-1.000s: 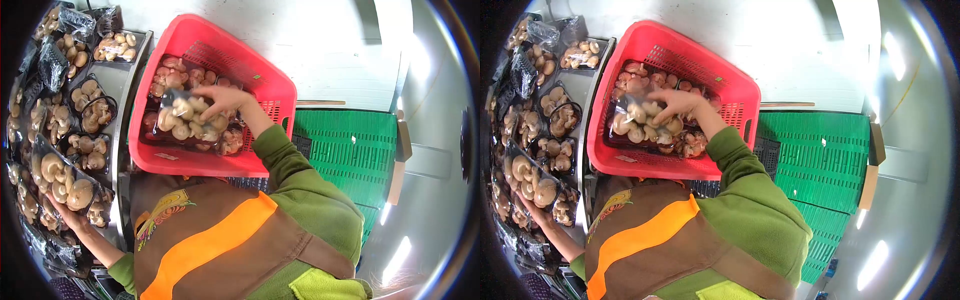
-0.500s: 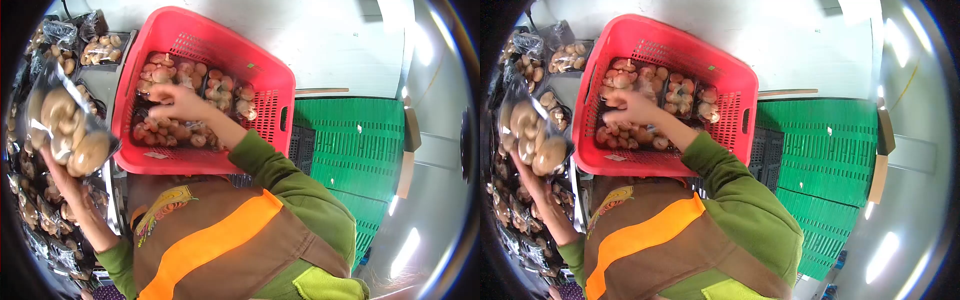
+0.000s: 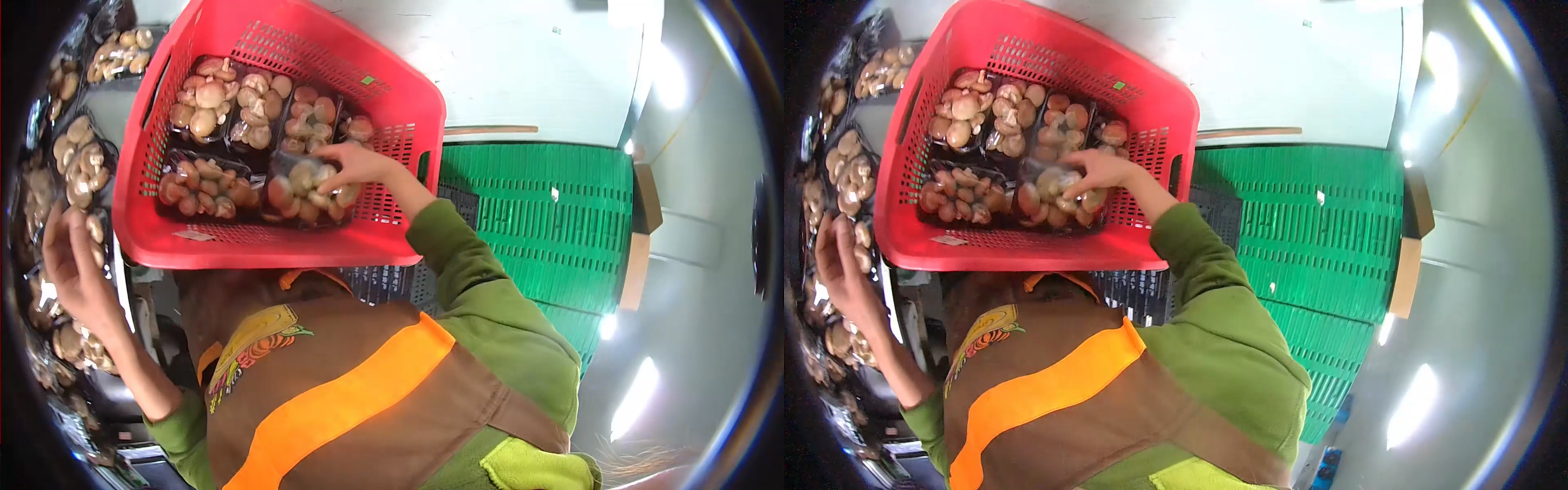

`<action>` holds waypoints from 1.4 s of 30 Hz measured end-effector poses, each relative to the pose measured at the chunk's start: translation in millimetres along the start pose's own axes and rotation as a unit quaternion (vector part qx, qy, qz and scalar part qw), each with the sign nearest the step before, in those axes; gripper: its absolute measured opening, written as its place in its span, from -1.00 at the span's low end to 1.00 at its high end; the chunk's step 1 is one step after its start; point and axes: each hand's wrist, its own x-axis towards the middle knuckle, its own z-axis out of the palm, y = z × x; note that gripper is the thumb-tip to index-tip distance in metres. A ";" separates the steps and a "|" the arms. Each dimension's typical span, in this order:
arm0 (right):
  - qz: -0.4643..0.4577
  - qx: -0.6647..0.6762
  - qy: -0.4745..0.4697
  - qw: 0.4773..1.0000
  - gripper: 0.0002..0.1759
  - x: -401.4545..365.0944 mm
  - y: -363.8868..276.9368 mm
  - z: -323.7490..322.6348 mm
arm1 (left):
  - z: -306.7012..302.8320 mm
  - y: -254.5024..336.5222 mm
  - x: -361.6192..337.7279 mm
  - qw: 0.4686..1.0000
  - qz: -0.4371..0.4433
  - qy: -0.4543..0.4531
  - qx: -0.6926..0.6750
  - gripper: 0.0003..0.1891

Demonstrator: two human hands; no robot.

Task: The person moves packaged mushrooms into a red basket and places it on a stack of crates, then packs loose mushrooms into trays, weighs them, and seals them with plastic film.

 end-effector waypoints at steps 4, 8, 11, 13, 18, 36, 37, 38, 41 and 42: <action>-0.037 -0.036 -0.103 0.993 -0.09 48.8 30.4 28.7 | -39.2 -35.2 -45.9 0.996 -0.041 0.073 -0.011 -0.66; 0.027 -0.089 -0.050 0.994 -0.16 57.1 36.8 46.4 | -55.7 -65.5 -100.1 0.990 -0.076 0.121 0.001 -0.70; -0.039 -0.349 0.139 0.926 -0.37 23.6 -14.7 53.6 | -67.2 -74.7 -136.3 0.984 -0.098 0.151 -0.016 -0.74; -0.227 -0.269 0.316 0.881 -0.67 -2.9 -68.6 67.3 | -81.8 -101.8 -161.8 0.979 -0.128 0.159 -0.011 -0.78; -0.484 0.091 0.076 0.867 -0.86 -42.3 -137.3 216.1 | -88.5 -214.5 -230.2 0.982 -0.157 0.087 -0.050 -0.85; 0.187 -0.075 0.145 0.969 -0.22 457.9 213.6 603.5 | -92.3 -504.9 -339.4 0.776 -0.327 -0.082 0.533 0.16; 0.205 -0.061 0.147 0.966 -0.01 478.8 242.2 619.6 | -93.9 -513.7 -339.5 0.779 -0.320 -0.048 0.537 0.15; 0.222 -0.047 0.150 0.962 0.20 499.4 270.2 635.3 | -95.2 -521.4 -339.4 0.794 -0.290 -0.029 0.533 0.14; 0.154 -0.170 0.286 0.930 0.39 499.1 239.6 648.9 | -98.5 -543.5 -345.8 0.806 -0.291 -0.003 0.515 0.13; 0.159 -0.133 0.238 0.949 0.42 511.7 250.9 645.9 | -96.1 -545.1 -345.3 0.808 -0.281 0.016 0.517 0.13</action>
